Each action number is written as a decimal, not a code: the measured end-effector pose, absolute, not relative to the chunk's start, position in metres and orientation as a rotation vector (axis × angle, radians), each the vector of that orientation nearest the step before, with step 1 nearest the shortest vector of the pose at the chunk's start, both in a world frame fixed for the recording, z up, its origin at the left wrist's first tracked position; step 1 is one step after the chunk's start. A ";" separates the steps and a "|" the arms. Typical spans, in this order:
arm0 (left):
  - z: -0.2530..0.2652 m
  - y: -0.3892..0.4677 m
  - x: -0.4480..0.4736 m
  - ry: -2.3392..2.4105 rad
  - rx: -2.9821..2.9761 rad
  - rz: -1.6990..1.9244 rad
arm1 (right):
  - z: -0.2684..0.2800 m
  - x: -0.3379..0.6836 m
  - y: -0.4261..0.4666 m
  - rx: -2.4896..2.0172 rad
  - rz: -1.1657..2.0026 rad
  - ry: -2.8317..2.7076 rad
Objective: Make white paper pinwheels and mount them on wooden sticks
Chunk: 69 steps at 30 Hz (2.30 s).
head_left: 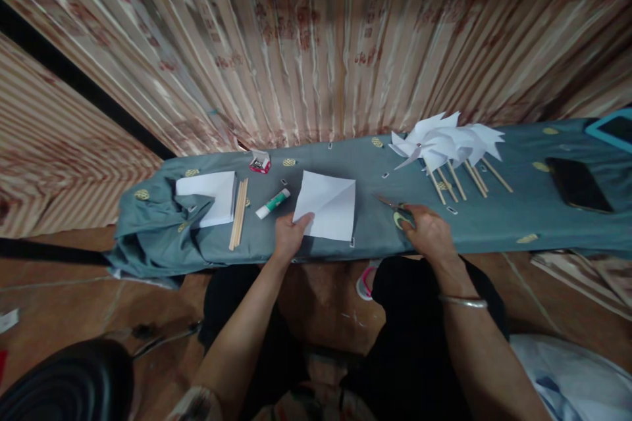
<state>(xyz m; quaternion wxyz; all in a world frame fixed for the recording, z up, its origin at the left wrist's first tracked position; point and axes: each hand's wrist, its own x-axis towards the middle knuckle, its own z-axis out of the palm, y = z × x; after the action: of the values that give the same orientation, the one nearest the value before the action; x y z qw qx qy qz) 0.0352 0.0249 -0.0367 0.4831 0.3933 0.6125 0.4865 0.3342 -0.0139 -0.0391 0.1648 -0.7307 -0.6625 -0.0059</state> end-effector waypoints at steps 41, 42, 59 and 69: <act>-0.060 0.047 0.032 1.354 0.965 1.304 | -0.017 0.296 -0.037 -1.323 1.937 -1.362; -0.060 0.047 0.031 1.363 0.966 1.301 | -0.017 0.295 -0.036 -1.325 1.933 -1.367; -0.062 0.047 0.031 1.369 0.988 1.256 | -0.014 0.290 -0.033 -1.368 1.896 -1.381; -0.062 0.045 0.030 1.396 1.024 1.219 | -0.011 0.286 -0.034 -1.375 1.893 -1.346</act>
<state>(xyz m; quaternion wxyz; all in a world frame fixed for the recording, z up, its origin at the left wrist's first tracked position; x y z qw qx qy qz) 0.0298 0.0450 -0.0616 0.4902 0.4217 0.5746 0.5018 0.2863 -0.0341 -0.0112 0.2194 -0.4970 -0.4865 0.6842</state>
